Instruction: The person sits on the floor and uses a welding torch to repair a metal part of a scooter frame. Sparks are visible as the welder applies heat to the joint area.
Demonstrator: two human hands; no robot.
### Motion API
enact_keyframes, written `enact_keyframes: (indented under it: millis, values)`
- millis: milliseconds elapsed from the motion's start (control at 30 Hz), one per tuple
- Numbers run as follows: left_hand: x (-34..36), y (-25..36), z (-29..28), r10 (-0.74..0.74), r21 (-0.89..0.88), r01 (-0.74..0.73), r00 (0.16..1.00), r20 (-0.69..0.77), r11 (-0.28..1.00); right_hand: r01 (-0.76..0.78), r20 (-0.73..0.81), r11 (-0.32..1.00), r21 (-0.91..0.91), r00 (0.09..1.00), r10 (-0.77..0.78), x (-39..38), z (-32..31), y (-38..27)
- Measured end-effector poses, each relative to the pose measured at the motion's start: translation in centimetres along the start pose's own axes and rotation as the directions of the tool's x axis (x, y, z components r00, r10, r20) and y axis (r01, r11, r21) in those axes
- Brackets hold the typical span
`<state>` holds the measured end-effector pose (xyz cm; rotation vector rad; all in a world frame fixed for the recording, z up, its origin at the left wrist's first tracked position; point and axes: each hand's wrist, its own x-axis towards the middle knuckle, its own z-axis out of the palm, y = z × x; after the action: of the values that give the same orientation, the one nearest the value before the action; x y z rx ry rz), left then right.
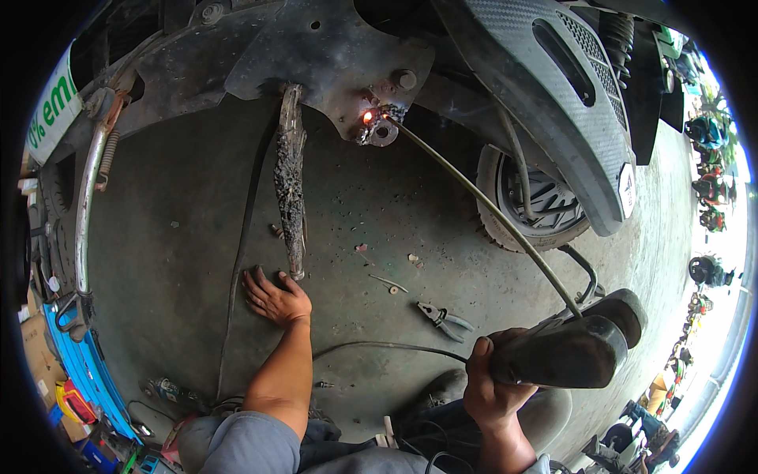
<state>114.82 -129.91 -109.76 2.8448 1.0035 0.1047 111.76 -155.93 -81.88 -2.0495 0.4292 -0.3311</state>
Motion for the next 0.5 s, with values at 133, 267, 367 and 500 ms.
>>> enact_keyframes:
  millis: [133,267,367,500]
  values:
    - [0.0,-0.2,0.1,0.012,0.001,-0.012,1.0,-0.028,1.0,-0.054,-0.112,0.993,0.104,0.992,0.065,0.0,1.2,-1.0]
    - [-0.1,-0.8,0.9,0.046,0.014,-0.045,0.996,-0.077,0.999,-0.099,-0.079,0.986,0.132,0.991,0.11,-0.1,1.1,-1.9]
    - [-0.2,-0.4,1.0,0.059,0.018,-0.057,0.994,-0.091,0.998,-0.091,-0.034,0.989,0.115,0.995,0.096,-1.2,0.2,-0.6]
    - [-0.4,-0.6,1.4,0.068,0.031,-0.065,0.993,-0.1,0.997,0.009,0.089,0.999,-0.034,0.996,-0.006,-2.3,-0.2,1.2]
